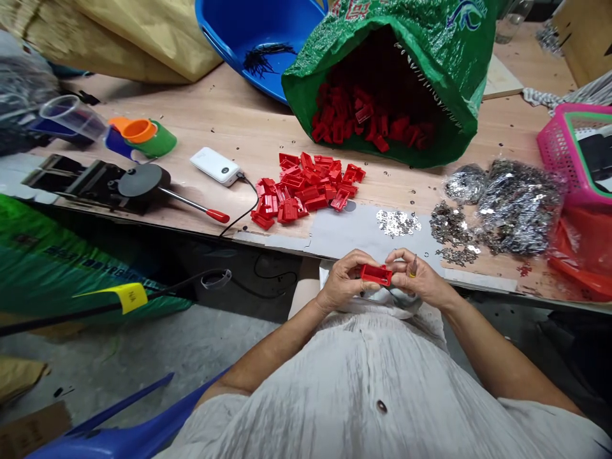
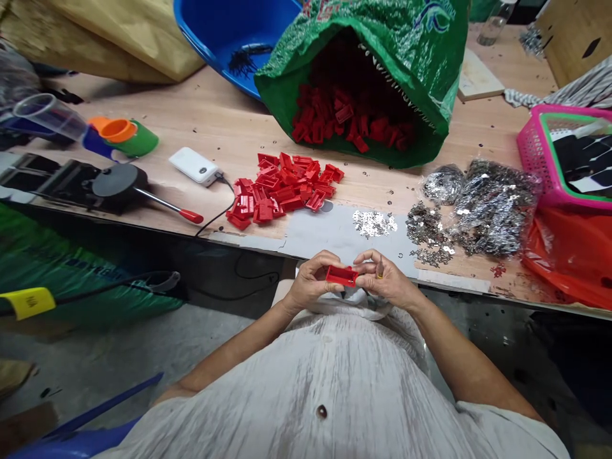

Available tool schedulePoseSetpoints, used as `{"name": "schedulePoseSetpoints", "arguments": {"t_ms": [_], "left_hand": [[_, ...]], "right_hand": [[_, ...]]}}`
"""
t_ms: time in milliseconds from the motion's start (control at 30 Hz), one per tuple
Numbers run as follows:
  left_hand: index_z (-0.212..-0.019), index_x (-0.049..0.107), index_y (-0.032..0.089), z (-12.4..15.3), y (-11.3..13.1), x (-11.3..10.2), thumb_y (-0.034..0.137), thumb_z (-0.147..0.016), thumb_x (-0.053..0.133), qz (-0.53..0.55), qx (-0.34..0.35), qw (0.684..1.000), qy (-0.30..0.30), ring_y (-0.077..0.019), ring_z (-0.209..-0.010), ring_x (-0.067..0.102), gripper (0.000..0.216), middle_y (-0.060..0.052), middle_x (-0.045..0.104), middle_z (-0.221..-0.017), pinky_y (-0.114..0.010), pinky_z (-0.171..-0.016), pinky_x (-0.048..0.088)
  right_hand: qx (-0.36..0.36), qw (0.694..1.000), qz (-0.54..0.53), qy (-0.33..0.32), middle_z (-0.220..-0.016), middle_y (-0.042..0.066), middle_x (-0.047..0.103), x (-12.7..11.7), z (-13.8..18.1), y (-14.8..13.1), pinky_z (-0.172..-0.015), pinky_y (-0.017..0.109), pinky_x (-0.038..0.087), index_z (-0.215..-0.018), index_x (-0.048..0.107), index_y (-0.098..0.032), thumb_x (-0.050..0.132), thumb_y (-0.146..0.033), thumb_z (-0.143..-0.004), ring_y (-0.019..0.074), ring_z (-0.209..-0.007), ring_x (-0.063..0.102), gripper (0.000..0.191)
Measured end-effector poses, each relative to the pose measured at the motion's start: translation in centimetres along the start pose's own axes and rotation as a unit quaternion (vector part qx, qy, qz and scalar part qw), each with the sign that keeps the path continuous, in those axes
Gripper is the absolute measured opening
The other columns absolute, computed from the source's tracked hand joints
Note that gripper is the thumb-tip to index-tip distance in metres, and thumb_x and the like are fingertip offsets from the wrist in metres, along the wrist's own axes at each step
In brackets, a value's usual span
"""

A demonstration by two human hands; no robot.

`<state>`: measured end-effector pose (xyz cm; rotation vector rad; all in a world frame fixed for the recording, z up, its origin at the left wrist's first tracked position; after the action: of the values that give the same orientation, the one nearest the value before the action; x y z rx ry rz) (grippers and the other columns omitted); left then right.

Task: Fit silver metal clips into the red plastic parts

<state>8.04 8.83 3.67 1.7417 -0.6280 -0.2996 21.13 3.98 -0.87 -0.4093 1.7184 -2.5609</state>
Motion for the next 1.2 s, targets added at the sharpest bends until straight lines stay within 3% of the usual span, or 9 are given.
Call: {"name": "schedulePoseSetpoints", "arguments": {"t_ms": [67,167,267,567,700,833,1000,1100,1200], "left_hand": [[-0.095,0.074,0.020,0.3,-1.2,-0.6,0.031,-0.066,0.088,0.052,-0.057,0.997,0.022,-0.0141,-0.087,0.065,0.034,-0.003,0.067,-0.093,-0.025,-0.080,0.052],[-0.105,0.072,0.023,1.0,-2.5,-1.3,0.029,-0.069,0.086,0.125,-0.123,0.983,0.050,-0.0145,-0.092,0.066,0.039,-0.003,0.067,-0.099,-0.025,-0.085,0.051],[-0.118,0.068,0.024,1.6,-3.1,-1.4,0.032,-0.073,0.083,0.164,-0.165,0.971,0.058,-0.0176,-0.094,0.068,0.048,-0.004,0.068,-0.099,-0.030,-0.089,0.052],[-0.123,0.067,0.024,1.7,-3.4,-1.4,0.029,-0.071,0.084,0.184,-0.182,0.962,0.086,-0.0154,-0.090,0.067,0.055,-0.002,0.069,-0.097,-0.030,-0.090,0.052],[-0.120,0.068,0.024,1.4,-3.5,-1.7,0.025,-0.070,0.084,0.195,-0.179,0.958,0.109,-0.0129,-0.087,0.066,0.053,-0.001,0.069,-0.095,-0.026,-0.088,0.051],[-0.119,0.068,0.025,1.0,-3.5,-2.2,0.024,-0.070,0.084,0.197,-0.167,0.957,0.131,-0.0117,-0.087,0.065,0.051,0.000,0.068,-0.095,-0.025,-0.086,0.051],[-0.116,0.068,0.026,0.2,-3.8,-2.7,0.023,-0.069,0.085,0.191,-0.157,0.956,0.154,-0.0111,-0.086,0.066,0.050,0.001,0.069,-0.096,-0.024,-0.084,0.051],[-0.118,0.069,0.025,-0.5,-3.7,-2.6,0.024,-0.070,0.084,0.162,-0.157,0.963,0.149,-0.0138,-0.092,0.067,0.050,-0.001,0.070,-0.101,-0.025,-0.085,0.052],[-0.121,0.069,0.026,-0.9,-3.1,-2.4,0.025,-0.071,0.083,0.113,-0.153,0.972,0.138,-0.0166,-0.100,0.068,0.052,-0.002,0.071,-0.111,-0.027,-0.090,0.052]], "right_hand": [[-0.058,0.983,0.156,0.077,-0.102,0.004,0.070,-2.6,-0.8,-2.4,-0.053,0.026,0.040,-0.106,0.058,-0.025,0.067,-0.046,-0.084,0.0118,-0.060,0.054,0.031],[-0.154,0.865,0.428,0.213,-0.104,0.008,0.071,-6.0,-1.4,-6.8,-0.078,0.036,0.048,-0.099,0.065,-0.023,0.059,-0.031,-0.089,0.0230,-0.089,0.064,0.014],[-0.160,0.790,0.546,0.230,-0.102,0.009,0.071,-7.2,-2.9,-7.8,-0.085,0.039,0.047,-0.097,0.067,-0.021,0.054,-0.025,-0.091,0.0257,-0.094,0.065,0.015],[-0.098,0.749,0.610,0.242,-0.097,0.007,0.071,-8.2,-5.1,-7.3,-0.075,0.035,0.045,-0.097,0.068,-0.023,0.060,-0.030,-0.089,0.0239,-0.086,0.064,0.013],[-0.104,0.756,0.605,0.227,-0.092,0.007,0.069,-7.9,-5.8,-7.4,-0.073,0.033,0.044,-0.090,0.066,-0.022,0.061,-0.029,-0.086,0.0228,-0.083,0.062,0.009],[-0.115,0.790,0.558,0.228,-0.083,0.005,0.069,-8.0,-5.5,-7.8,-0.073,0.033,0.043,-0.085,0.063,-0.022,0.060,-0.025,-0.085,0.0211,-0.077,0.061,0.004],[-0.112,0.888,0.376,0.239,-0.075,0.001,0.066,-8.6,-4.2,-7.5,-0.063,0.030,0.041,-0.085,0.064,-0.022,0.064,-0.034,-0.082,0.0162,-0.065,0.055,0.013],[-0.078,0.956,0.224,0.175,-0.075,0.001,0.064,-6.9,-3.8,-6.0,-0.056,0.028,0.038,-0.086,0.066,-0.020,0.070,-0.043,-0.076,0.0114,-0.057,0.047,0.026],[-0.045,0.980,0.154,0.121,-0.076,0.000,0.064,-4.2,-3.1,-4.9,-0.056,0.027,0.039,-0.088,0.067,-0.019,0.076,-0.045,-0.071,0.0098,-0.057,0.048,0.032]]}}
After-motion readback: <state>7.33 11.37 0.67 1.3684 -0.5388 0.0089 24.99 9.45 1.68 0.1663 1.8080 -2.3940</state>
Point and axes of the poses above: each hand's wrist, its own z-axis away from the middle knuckle, its own x-axis out of the palm, y = z × x, the point moved 10 cm from there along -z, towards the middle knuckle
